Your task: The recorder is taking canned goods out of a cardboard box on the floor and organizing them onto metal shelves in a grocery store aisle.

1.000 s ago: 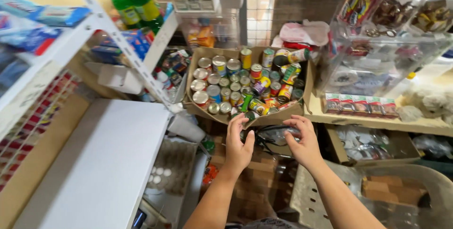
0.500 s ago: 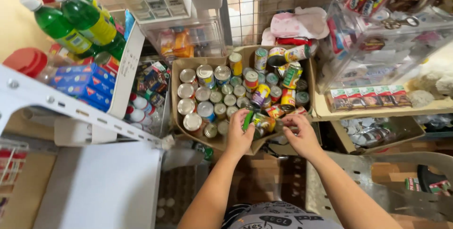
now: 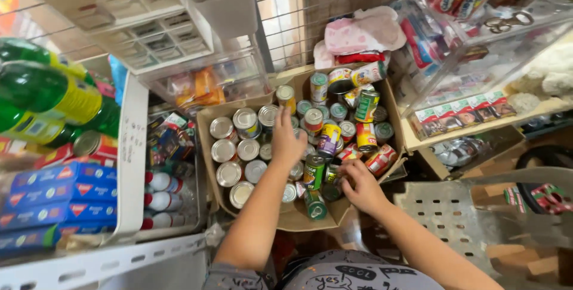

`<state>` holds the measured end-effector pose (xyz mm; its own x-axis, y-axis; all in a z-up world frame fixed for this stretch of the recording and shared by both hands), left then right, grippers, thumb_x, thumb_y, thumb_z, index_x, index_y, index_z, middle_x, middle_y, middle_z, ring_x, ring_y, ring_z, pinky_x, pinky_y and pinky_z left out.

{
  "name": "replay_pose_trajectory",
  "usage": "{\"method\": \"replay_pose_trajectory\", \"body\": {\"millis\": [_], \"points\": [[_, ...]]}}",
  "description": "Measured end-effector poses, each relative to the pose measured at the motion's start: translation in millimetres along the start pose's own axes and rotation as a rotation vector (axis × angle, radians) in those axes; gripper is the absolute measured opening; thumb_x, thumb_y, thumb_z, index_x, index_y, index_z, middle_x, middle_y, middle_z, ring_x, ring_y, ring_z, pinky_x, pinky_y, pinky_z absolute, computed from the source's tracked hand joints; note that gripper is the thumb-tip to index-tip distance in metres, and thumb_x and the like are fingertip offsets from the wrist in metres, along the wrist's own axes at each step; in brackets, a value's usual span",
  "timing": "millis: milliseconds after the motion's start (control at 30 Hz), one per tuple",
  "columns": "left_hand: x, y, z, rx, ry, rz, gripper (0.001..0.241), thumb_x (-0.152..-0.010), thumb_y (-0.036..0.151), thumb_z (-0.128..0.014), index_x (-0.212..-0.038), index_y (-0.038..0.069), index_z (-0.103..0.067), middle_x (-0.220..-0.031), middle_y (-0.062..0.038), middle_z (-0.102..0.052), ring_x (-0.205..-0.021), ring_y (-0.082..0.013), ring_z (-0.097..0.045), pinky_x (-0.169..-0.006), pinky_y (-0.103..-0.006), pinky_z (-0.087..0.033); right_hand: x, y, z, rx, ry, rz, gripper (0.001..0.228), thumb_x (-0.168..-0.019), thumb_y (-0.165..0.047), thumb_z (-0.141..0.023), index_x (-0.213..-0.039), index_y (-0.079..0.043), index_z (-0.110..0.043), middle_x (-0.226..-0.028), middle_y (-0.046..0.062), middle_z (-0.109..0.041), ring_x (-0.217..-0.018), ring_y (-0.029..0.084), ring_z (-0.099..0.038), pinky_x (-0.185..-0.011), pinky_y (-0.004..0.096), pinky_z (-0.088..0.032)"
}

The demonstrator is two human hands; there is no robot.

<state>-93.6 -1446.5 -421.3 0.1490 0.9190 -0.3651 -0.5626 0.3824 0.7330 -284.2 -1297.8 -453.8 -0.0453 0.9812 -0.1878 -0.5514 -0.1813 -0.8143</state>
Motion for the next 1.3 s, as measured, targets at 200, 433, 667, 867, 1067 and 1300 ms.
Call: {"method": "replay_pose_trajectory", "body": {"millis": [200, 433, 667, 867, 1067, 1300], "points": [[-61, -12, -16, -0.384, -0.179, 0.109, 0.082, -0.079, 0.017, -0.072, -0.153, 0.011, -0.038, -0.163, -0.022, -0.024, -0.144, -0.0462, -0.034, -0.115, -0.0483, -0.037, 1, -1, 6, 0.045, 0.003, 0.037, 0.023, -0.082, -0.004, -0.065, -0.105, -0.004, -0.065, -0.113, 0.014, -0.061, -0.109, 0.033, -0.063, -0.094, 0.039, -0.053], [-84, -44, -42, -0.543, -0.314, 0.057, 0.09, -0.079, 0.021, -0.075, -0.157, 0.013, -0.03, -0.162, -0.017, -0.018, -0.15, -0.0414, -0.019, -0.113, -0.0534, -0.034, 0, -8, 7, 0.042, -0.04, -0.05, 0.022, -0.082, -0.004, -0.065, -0.104, -0.004, -0.064, -0.114, 0.014, -0.06, -0.105, 0.032, -0.065, -0.09, 0.039, -0.055], [-76, -34, -30, -0.615, -0.28, 0.093, 0.069, -0.09, 0.015, -0.069, -0.154, 0.014, -0.043, -0.143, -0.019, -0.043, -0.133, -0.0413, -0.044, -0.101, -0.0529, -0.047, 2, -9, 9, 0.059, -0.026, -0.015, 0.022, -0.082, -0.004, -0.065, -0.104, -0.003, -0.065, -0.111, 0.014, -0.059, -0.104, 0.035, -0.063, -0.089, 0.039, -0.054], [-41, -15, 14, -0.282, -0.12, 0.094, 0.055, -0.073, 0.011, -0.085, -0.123, 0.013, -0.062, -0.127, -0.018, -0.048, -0.122, -0.0426, -0.049, -0.098, -0.0501, -0.047, -6, 15, 3, -0.012, -0.029, -0.044, 0.02, -0.08, -0.001, -0.066, -0.101, -0.003, -0.066, -0.106, 0.012, -0.061, -0.1, 0.028, -0.065, -0.087, 0.036, -0.055], [25, 26, 65, 0.058, 0.353, -0.089, 0.055, -0.073, 0.011, -0.086, -0.12, 0.005, -0.057, -0.122, -0.017, -0.047, -0.115, -0.0371, -0.053, -0.102, -0.0485, -0.046, -18, 35, -11, -0.149, -0.044, -0.218, 0.02, -0.087, -0.004, -0.067, -0.107, -0.005, -0.069, -0.101, 0.007, -0.062, -0.085, 0.019, -0.068, -0.075, 0.032, -0.058], [87, 86, 78, 0.457, 0.321, 0.02, 0.054, -0.072, 0.003, -0.087, -0.115, 0.005, -0.054, -0.121, -0.009, -0.045, -0.115, -0.0234, -0.055, -0.09, -0.0363, -0.061, -41, -14, -9, -0.735, -0.083, -0.188, 0.048, -0.097, -0.006, -0.059, -0.143, -0.008, -0.049, -0.12, 0.005, -0.063, -0.102, 0.018, -0.07, -0.087, 0.032, -0.058]]}}
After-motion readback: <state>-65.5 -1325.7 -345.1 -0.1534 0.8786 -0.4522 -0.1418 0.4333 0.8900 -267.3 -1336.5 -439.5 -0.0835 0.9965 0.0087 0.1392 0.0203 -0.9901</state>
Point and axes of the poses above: each hand's wrist, its own x-axis away from the middle knuckle, its own z-axis out of the back of the hand, y = z × x, the point moved 6 cm from there along -x, towards the middle knuckle
